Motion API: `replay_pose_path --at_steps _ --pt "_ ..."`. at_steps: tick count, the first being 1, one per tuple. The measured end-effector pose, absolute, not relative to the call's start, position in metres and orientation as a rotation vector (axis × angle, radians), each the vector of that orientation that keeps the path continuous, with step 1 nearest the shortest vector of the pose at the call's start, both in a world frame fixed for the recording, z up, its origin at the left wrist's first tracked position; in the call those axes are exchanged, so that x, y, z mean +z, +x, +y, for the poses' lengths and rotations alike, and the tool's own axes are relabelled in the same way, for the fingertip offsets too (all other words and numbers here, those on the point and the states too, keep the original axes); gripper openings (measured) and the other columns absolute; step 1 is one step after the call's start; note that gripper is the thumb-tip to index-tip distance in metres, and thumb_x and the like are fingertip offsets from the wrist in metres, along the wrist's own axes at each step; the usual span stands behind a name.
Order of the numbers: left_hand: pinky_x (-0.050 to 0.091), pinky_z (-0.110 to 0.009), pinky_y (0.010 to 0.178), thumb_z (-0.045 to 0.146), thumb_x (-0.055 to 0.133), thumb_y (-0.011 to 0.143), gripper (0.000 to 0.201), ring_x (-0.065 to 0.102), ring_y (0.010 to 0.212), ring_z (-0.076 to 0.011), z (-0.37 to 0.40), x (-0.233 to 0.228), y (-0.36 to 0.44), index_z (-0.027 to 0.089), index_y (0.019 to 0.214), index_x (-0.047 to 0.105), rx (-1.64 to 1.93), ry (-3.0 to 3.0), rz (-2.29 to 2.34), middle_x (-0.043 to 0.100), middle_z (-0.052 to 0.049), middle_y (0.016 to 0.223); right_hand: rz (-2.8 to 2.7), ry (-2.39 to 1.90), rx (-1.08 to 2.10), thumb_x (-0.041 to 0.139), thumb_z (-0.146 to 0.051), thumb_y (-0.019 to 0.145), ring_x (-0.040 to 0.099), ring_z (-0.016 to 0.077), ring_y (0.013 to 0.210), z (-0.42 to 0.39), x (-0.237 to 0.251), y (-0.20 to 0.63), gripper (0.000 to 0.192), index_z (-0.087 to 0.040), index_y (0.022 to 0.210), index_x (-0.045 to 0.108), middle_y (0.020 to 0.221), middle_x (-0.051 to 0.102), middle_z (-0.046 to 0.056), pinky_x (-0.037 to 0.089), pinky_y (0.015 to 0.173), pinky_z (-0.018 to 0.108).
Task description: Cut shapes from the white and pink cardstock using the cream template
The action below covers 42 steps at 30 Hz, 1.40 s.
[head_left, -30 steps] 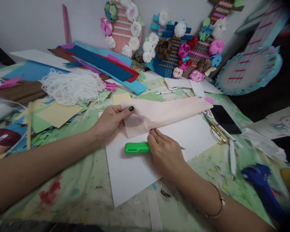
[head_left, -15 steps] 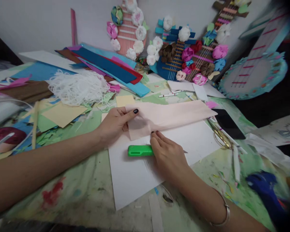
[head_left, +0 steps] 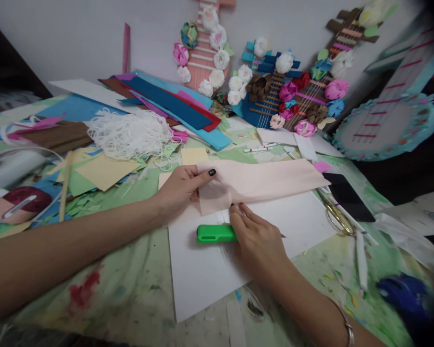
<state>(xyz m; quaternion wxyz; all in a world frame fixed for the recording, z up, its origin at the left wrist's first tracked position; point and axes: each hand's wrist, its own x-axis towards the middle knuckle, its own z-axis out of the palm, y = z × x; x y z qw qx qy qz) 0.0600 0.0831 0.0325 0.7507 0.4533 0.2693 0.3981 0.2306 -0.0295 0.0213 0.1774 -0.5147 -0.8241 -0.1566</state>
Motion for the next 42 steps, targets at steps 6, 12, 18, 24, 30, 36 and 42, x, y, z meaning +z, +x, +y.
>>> replay_pose_path --at_steps 6,12,18,24,30,36,42 --pt "0.057 -0.033 0.08 0.034 0.075 0.082 0.025 0.073 0.085 -0.0216 0.084 0.032 0.06 0.013 0.097 0.075 0.867 0.993 0.587 0.076 -0.01 0.095 -2.337 -1.448 -0.417 0.041 0.004 0.066 0.068 0.0342 0.102 -0.031 0.021 0.23 0.038 -0.013 0.094 0.06 0.102 0.075 0.013 0.055 0.071 0.037" --pt "0.058 -0.034 0.08 0.036 0.074 0.083 0.028 0.073 0.085 -0.0227 0.084 0.031 0.058 0.013 0.099 0.075 0.847 1.001 0.581 0.076 -0.011 0.096 -2.355 -1.429 -0.386 0.042 0.004 0.066 0.068 0.0327 0.097 -0.029 0.022 0.23 0.039 -0.013 0.097 0.06 0.095 0.075 0.012 0.053 0.071 0.036" --pt "0.058 -0.033 0.079 0.037 0.074 0.083 0.029 0.073 0.083 -0.0224 0.083 0.03 0.058 0.013 0.099 0.075 0.845 1.006 0.567 0.076 -0.01 0.093 -2.389 -1.347 -0.309 0.043 0.004 0.074 0.067 0.0279 0.087 -0.026 0.022 0.229 0.032 -0.013 0.095 0.06 0.092 0.074 0.011 0.051 0.069 0.035" --pt "0.057 -0.032 0.078 0.037 0.075 0.081 0.029 0.072 0.081 -0.0208 0.085 0.031 0.059 0.013 0.098 0.075 0.844 1.012 0.569 0.076 -0.01 0.092 -2.406 -1.344 -0.265 0.043 0.002 0.08 0.067 0.0293 0.093 -0.027 0.02 0.23 0.026 -0.013 0.092 0.06 0.097 0.073 0.012 0.052 0.071 0.036" --pt "0.056 -0.027 0.068 0.039 0.079 0.075 0.031 0.071 0.075 -0.0182 0.086 0.035 0.06 0.015 0.094 0.075 0.859 1.021 0.612 0.075 -0.006 0.087 -2.417 -1.336 -0.298 0.042 -0.002 0.087 0.066 0.0313 0.104 -0.027 0.019 0.229 0.024 -0.012 0.094 0.063 0.107 0.073 0.015 0.055 0.078 0.039" --pt "0.052 -0.026 0.057 0.049 0.078 0.073 0.035 0.068 0.068 -0.0192 0.084 0.037 0.058 0.017 0.087 0.075 0.891 1.227 0.74 0.071 -0.005 0.071 -2.355 -1.093 -0.322 0.043 -0.004 0.084 0.072 0.0268 0.086 -0.031 0.028 0.235 0.022 -0.011 0.091 0.063 0.099 0.075 0.016 0.057 0.068 0.037" --pt "0.04 -0.02 0.046 0.052 0.072 0.078 0.036 0.057 0.054 -0.0115 0.082 0.044 0.054 0.017 0.086 0.075 0.91 1.44 0.789 0.067 -0.002 0.064 -1.914 -1.116 -0.177 0.048 -0.017 0.09 0.072 0.0241 0.082 -0.043 0.05 0.252 0.019 -0.016 0.099 0.065 0.09 0.074 0.012 0.057 0.07 0.035"
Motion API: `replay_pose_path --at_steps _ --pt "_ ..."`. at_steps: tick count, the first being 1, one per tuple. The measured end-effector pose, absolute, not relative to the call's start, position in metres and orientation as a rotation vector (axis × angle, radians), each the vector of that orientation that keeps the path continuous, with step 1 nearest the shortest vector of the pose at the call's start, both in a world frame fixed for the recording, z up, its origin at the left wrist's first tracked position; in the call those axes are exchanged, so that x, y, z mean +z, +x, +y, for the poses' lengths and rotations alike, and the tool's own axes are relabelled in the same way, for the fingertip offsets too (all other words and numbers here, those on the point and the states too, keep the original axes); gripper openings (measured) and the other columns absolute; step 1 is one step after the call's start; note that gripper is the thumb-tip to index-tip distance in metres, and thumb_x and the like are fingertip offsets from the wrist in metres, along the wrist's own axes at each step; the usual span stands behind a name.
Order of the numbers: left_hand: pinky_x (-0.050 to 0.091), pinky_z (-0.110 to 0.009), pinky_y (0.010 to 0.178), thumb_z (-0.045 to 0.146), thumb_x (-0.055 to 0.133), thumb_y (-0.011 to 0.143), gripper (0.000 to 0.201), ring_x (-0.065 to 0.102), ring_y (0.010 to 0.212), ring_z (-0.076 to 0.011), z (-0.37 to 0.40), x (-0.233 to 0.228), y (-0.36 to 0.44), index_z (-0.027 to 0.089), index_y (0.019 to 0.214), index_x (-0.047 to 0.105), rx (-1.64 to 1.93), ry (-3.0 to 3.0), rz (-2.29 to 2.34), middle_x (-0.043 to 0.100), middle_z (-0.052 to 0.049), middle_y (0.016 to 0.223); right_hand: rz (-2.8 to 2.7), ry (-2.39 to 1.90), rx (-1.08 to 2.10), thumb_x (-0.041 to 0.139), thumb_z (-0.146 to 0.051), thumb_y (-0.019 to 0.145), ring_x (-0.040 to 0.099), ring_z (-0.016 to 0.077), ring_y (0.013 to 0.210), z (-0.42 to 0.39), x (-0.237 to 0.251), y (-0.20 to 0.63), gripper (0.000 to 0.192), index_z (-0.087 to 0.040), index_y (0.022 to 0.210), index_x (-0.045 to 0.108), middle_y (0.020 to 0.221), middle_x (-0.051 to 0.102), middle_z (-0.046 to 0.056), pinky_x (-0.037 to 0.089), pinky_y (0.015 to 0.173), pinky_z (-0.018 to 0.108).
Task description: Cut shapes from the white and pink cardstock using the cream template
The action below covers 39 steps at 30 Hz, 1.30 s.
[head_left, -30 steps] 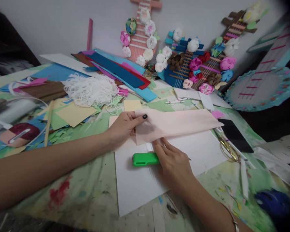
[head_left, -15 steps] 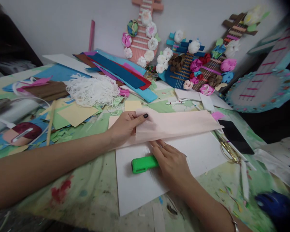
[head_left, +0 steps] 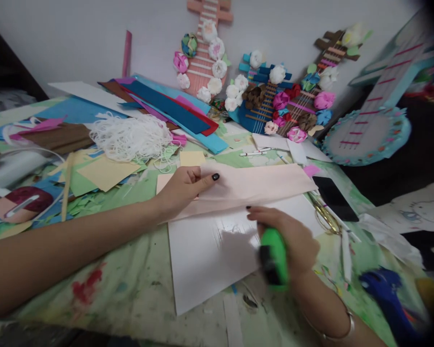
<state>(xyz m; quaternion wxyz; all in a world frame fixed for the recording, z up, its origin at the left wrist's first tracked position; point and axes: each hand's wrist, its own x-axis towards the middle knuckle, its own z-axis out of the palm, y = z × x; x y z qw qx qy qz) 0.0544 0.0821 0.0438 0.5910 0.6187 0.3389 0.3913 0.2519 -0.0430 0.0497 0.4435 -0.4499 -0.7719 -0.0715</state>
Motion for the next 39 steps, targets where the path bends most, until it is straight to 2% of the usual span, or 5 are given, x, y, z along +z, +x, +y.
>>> replay_pose_path --at_steps 8,17,27,36,39 --pt "0.055 -0.021 0.069 0.022 0.058 0.09 0.02 0.073 0.079 -0.0169 0.049 0.032 0.051 0.022 0.101 0.074 0.874 2.256 0.325 0.077 -0.006 0.093 -1.199 -1.2 -0.085 0.061 -0.01 0.081 0.048 0.0128 0.048 -0.037 0.084 0.279 0.015 -0.022 0.086 0.068 0.086 0.068 0.004 0.038 0.044 0.029" --pt "0.057 -0.036 0.093 0.006 0.038 0.095 0.034 0.069 0.106 -0.0273 0.022 0.024 0.056 0.01 0.105 0.07 0.821 2.869 -0.358 0.073 -0.019 0.107 -1.756 -1.464 -0.039 0.062 -0.012 0.075 0.066 0.0192 0.075 -0.044 0.065 0.317 0.018 -0.019 0.088 0.071 0.086 0.071 0.004 0.053 0.067 0.032" --pt "0.053 -0.039 0.1 0.009 0.04 0.093 0.045 0.066 0.112 -0.0278 0.016 0.01 0.052 0.014 0.135 0.057 0.877 2.667 -0.283 0.071 -0.018 0.111 -2.306 -1.452 0.187 0.044 0.0 0.055 0.064 0.0224 0.116 -0.058 0.077 0.316 0.07 -0.02 0.118 0.067 0.14 0.057 0.008 0.055 0.089 0.031" --pt "0.036 -0.04 0.113 0.038 0.041 0.099 0.036 0.061 0.12 -0.0224 0.074 0.021 0.037 0.024 0.121 0.066 0.857 2.651 0.419 0.066 -0.007 0.127 -2.43 -1.539 0.09 0.046 0.0 0.062 0.073 0.0192 0.077 -0.058 0.069 0.324 0.046 -0.02 0.097 0.07 0.099 0.077 0.005 0.053 0.067 0.027" --pt "0.021 -0.054 0.116 0.039 0.034 0.099 0.045 0.03 0.143 -0.0324 0.106 0.015 0.034 0.018 0.126 0.062 0.561 2.872 0.799 0.049 -0.011 0.145 -2.458 -1.563 0.037 0.046 0.0 0.061 0.072 0.0179 0.072 -0.058 0.069 0.322 0.05 -0.02 0.101 0.069 0.095 0.077 0.004 0.05 0.063 0.025"
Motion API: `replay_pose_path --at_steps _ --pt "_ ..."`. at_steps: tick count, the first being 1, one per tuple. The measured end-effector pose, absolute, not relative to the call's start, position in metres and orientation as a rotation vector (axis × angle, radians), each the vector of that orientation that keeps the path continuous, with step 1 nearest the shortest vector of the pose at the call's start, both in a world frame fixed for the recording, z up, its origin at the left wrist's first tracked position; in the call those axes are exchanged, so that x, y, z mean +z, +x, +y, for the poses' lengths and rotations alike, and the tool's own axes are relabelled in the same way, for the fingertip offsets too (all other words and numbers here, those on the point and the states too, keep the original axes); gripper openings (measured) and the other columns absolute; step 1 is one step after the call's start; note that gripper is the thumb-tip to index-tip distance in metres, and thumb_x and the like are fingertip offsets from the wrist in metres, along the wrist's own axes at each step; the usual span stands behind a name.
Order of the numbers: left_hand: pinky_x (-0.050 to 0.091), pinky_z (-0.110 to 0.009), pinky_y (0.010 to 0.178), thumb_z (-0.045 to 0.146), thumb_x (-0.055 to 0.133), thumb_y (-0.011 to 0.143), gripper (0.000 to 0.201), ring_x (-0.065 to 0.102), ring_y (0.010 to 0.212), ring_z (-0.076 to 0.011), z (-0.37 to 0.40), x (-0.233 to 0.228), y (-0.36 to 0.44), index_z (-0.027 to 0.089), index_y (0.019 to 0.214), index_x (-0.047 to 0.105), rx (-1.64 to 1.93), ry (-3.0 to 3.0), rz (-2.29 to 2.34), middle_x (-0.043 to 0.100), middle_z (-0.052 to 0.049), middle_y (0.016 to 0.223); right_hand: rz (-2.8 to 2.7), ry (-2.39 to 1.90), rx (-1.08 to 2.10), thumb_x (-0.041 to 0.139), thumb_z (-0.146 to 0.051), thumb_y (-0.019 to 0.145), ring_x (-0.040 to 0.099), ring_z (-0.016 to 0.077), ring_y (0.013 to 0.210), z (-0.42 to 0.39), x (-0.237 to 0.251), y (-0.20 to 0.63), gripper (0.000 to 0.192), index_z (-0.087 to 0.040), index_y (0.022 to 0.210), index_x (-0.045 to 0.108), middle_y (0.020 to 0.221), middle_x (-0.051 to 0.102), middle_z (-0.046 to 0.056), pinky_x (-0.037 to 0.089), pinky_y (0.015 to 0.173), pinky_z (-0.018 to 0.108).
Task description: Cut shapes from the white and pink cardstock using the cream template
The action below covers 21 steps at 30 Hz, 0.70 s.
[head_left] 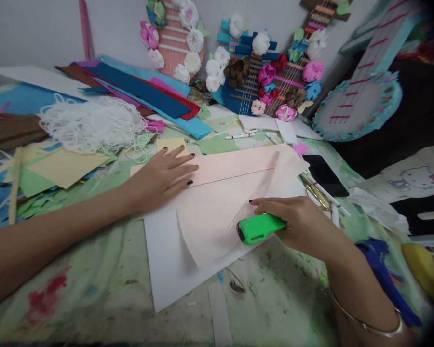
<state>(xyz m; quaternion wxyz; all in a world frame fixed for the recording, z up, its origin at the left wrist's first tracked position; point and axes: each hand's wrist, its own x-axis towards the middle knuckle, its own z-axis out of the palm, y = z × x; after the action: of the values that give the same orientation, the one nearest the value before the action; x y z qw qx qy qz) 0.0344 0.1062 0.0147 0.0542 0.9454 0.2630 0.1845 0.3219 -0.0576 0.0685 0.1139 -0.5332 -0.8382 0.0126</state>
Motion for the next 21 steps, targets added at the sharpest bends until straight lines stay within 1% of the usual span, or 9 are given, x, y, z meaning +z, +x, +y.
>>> replay_pose_path --at_steps 2,3,5,7,10,14,16,19,21 --pt "0.018 -0.06 0.113 0.042 0.029 0.098 0.052 0.022 0.145 -0.0384 0.122 0.008 0.034 0.015 0.135 0.054 0.366 2.924 0.955 0.039 -0.016 0.152 -2.481 -1.571 0.028 0.046 0.001 0.06 0.073 0.0184 0.078 -0.056 0.067 0.32 0.057 -0.021 0.108 0.067 0.103 0.076 0.003 0.05 0.066 0.025" --pt "0.021 -0.058 0.112 0.044 0.029 0.098 0.056 0.023 0.144 -0.0388 0.127 0.006 0.034 0.014 0.14 0.048 0.297 2.917 1.013 0.037 -0.017 0.152 -2.484 -1.576 0.016 0.047 0.002 0.06 0.073 0.0192 0.082 -0.056 0.065 0.319 0.06 -0.021 0.112 0.065 0.109 0.075 0.004 0.051 0.068 0.026" --pt "0.027 -0.05 0.11 0.047 0.031 0.096 0.059 0.033 0.137 -0.0365 0.134 0.007 0.035 0.01 0.14 0.045 0.241 2.882 1.094 0.042 -0.02 0.145 -2.477 -1.586 -0.02 0.047 0.003 0.062 0.073 0.0208 0.089 -0.054 0.062 0.316 0.062 -0.021 0.117 0.063 0.119 0.072 0.005 0.052 0.071 0.028" --pt "0.031 -0.046 0.107 0.049 0.037 0.094 0.058 0.043 0.125 -0.0348 0.135 0.014 0.037 0.008 0.132 0.051 0.231 2.853 1.163 0.048 -0.022 0.133 -2.477 -1.589 -0.049 0.048 0.003 0.064 0.073 0.0217 0.09 -0.053 0.06 0.313 0.055 -0.019 0.112 0.065 0.123 0.07 0.006 0.052 0.071 0.029" --pt "0.033 -0.05 0.101 0.051 0.044 0.092 0.051 0.044 0.115 -0.037 0.133 0.028 0.037 0.011 0.119 0.061 0.214 2.845 1.227 0.051 -0.022 0.122 -2.485 -1.574 -0.053 0.049 0.002 0.065 0.073 0.0208 0.087 -0.052 0.057 0.31 0.042 -0.018 0.097 0.066 0.122 0.07 0.008 0.051 0.069 0.028" --pt "0.036 -0.053 0.093 0.063 0.041 0.09 0.067 0.047 0.108 -0.0426 0.132 0.033 0.032 0.004 0.117 0.058 0.209 2.765 1.466 0.051 -0.026 0.115 -2.441 -1.561 -0.093 0.048 0.001 0.067 0.069 0.018 0.079 -0.054 0.056 0.309 0.036 -0.018 0.093 0.065 0.103 0.075 0.009 0.048 0.066 0.026" --pt "0.037 -0.05 0.089 0.07 0.037 0.089 0.077 0.05 0.104 -0.043 0.134 0.032 0.029 0.001 0.118 0.053 0.191 2.704 1.565 0.052 -0.027 0.111 -2.437 -1.558 -0.107 0.048 0.0 0.066 0.066 0.0172 0.074 -0.055 0.056 0.309 0.034 -0.017 0.091 0.064 0.09 0.074 0.008 0.045 0.064 0.026" --pt "0.039 -0.039 0.077 0.078 0.039 0.084 0.083 0.056 0.093 -0.0375 0.141 0.034 0.025 0.004 0.121 0.047 0.132 2.541 1.6 0.057 -0.02 0.102 -2.473 -1.565 -0.086 0.049 -0.001 0.066 0.062 0.0161 0.066 -0.056 0.06 0.307 0.031 -0.017 0.088 0.064 0.075 0.069 0.005 0.04 0.06 0.025" --pt "0.038 -0.031 0.069 0.074 0.046 0.082 0.075 0.057 0.082 -0.0307 0.144 0.037 0.023 0.009 0.12 0.046 0.112 2.43 1.596 0.059 -0.013 0.093 -2.507 -1.572 -0.052 0.05 -0.002 0.066 0.059 0.0155 0.063 -0.057 0.062 0.306 0.03 -0.017 0.087 0.064 0.069 0.066 0.003 0.038 0.058 0.025"
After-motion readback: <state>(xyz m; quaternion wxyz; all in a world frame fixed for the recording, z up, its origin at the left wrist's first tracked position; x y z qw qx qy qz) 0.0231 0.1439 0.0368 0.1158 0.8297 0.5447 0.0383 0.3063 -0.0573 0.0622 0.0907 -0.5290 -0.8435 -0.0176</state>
